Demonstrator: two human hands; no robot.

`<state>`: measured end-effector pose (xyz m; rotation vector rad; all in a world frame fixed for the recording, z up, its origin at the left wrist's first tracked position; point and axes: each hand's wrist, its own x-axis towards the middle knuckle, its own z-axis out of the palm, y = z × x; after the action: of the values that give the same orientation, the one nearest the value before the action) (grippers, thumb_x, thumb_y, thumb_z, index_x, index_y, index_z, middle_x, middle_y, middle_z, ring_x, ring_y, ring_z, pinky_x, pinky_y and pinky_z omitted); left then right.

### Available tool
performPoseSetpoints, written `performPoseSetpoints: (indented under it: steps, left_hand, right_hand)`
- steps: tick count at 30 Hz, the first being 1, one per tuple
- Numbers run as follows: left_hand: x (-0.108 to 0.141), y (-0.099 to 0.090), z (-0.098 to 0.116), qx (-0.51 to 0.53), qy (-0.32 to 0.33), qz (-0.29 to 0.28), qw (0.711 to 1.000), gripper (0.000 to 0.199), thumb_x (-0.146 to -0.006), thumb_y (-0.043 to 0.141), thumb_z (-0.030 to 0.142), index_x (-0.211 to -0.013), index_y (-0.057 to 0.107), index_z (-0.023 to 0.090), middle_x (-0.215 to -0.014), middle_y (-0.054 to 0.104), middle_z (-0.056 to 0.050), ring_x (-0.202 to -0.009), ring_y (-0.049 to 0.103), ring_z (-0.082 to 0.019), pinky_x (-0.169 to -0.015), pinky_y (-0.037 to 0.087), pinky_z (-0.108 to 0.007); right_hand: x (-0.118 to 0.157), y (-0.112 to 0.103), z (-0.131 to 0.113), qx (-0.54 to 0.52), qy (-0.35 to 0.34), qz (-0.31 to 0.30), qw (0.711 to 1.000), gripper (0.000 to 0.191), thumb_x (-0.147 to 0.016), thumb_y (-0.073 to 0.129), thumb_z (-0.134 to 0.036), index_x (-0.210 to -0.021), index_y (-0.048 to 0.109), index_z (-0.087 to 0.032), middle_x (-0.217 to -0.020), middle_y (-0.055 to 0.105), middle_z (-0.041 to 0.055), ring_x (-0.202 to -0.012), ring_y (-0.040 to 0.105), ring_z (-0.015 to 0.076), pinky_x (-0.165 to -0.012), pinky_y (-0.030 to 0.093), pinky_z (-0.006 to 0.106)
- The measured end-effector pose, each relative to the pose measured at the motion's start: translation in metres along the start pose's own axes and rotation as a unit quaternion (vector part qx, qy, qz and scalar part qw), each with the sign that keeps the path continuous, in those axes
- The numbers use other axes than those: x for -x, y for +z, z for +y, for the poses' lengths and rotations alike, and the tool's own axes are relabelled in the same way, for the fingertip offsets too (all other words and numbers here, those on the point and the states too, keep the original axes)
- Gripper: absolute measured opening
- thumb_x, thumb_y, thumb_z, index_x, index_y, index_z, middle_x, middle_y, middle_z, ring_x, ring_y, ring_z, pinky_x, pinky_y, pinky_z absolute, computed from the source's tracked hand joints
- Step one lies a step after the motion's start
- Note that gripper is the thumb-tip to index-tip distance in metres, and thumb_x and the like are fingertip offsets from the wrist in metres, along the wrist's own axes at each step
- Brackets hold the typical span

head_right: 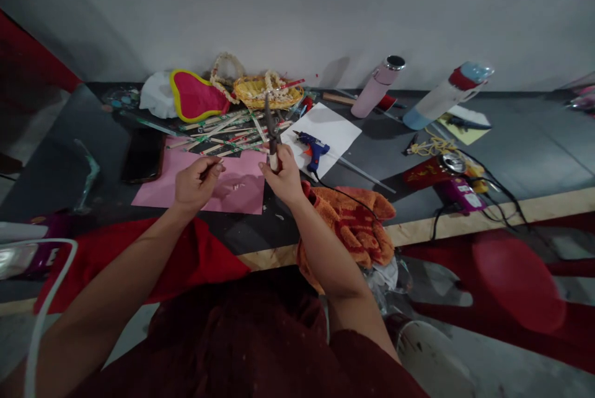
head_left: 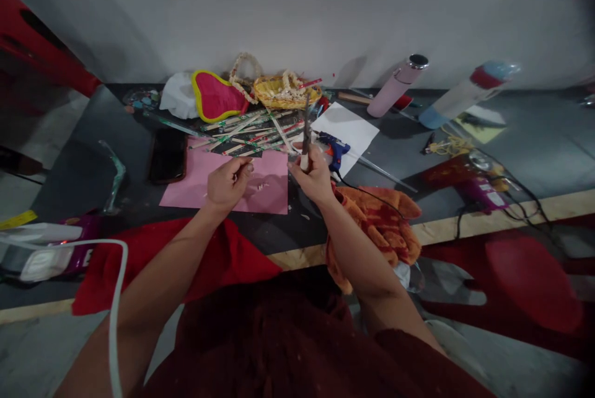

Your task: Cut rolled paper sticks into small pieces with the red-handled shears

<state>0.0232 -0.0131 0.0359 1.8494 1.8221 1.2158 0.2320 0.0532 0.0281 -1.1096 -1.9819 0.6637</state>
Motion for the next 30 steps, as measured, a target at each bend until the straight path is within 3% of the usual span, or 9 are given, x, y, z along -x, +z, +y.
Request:
performPoseSetpoints:
  steps: [2,4,8,11,20,30]
  left_hand:
    - [0.000,-0.001,0.001,0.021,-0.006,0.013,1.000,0.028,-0.088,0.050,0.036,-0.103,0.066,0.018,-0.094,0.072,-0.006,-0.080,0.065,-0.015,-0.074,0.047,-0.023]
    - [-0.001,-0.002,0.002,0.050,-0.018,0.030,0.998,0.028,-0.089,0.050,0.036,-0.103,0.066,0.018,-0.088,0.072,-0.005,-0.076,0.065,-0.014,-0.071,0.047,-0.022]
    - [-0.002,-0.005,0.006,0.112,-0.039,0.068,0.991,0.026,-0.088,0.053,0.036,-0.101,0.065,0.016,-0.080,0.071,-0.004,-0.072,0.064,-0.013,-0.070,0.046,-0.022]
    - [-0.004,-0.009,0.009,0.140,-0.057,0.081,0.985,0.027,-0.088,0.054,0.038,-0.100,0.065,0.016,-0.081,0.070,-0.005,-0.072,0.063,-0.013,-0.069,0.046,-0.022]
    - [-0.004,-0.010,0.011,0.154,-0.060,0.066,0.984,0.027,-0.088,0.054,0.037,-0.098,0.065,0.015,-0.079,0.069,-0.005,-0.073,0.062,-0.012,-0.069,0.046,-0.022]
    - [-0.001,-0.004,0.007,0.119,-0.055,0.027,0.991,0.024,-0.087,0.053,0.034,-0.093,0.067,0.016,-0.077,0.070,-0.002,-0.062,0.056,-0.009,-0.057,0.043,-0.018]
  right_hand:
    - [0.001,0.000,-0.003,0.043,-0.003,0.024,0.999,0.031,-0.086,0.052,-0.035,-0.113,0.058,-0.020,-0.109,0.057,0.0097,-0.106,0.053,0.0224,-0.093,0.046,0.038]
    - [0.002,0.003,-0.003,0.057,-0.018,0.008,0.998,0.023,-0.086,0.050,-0.030,-0.104,0.061,-0.020,-0.110,0.056,0.0097,-0.108,0.053,0.0215,-0.096,0.045,0.037]
    - [0.005,0.011,-0.003,0.125,-0.064,-0.087,0.986,0.033,-0.083,0.045,-0.019,-0.113,0.059,-0.018,-0.131,0.047,0.0122,-0.121,0.045,0.0239,-0.101,0.041,0.040]
    - [0.008,0.013,-0.005,0.197,-0.070,-0.124,0.970,0.038,-0.081,0.046,-0.018,-0.118,0.056,-0.020,-0.144,0.038,0.0090,-0.125,0.040,0.0288,-0.098,0.041,0.047]
    - [0.010,0.009,-0.011,0.246,-0.061,-0.148,0.956,0.044,-0.080,0.048,-0.018,-0.123,0.053,-0.021,-0.152,0.028,0.0074,-0.129,0.031,0.0322,-0.098,0.037,0.052]
    - [0.011,0.011,-0.016,0.258,-0.065,-0.151,0.952,0.041,-0.082,0.047,-0.021,-0.123,0.053,-0.021,-0.150,0.031,0.0084,-0.125,0.035,0.0322,-0.094,0.039,0.050]
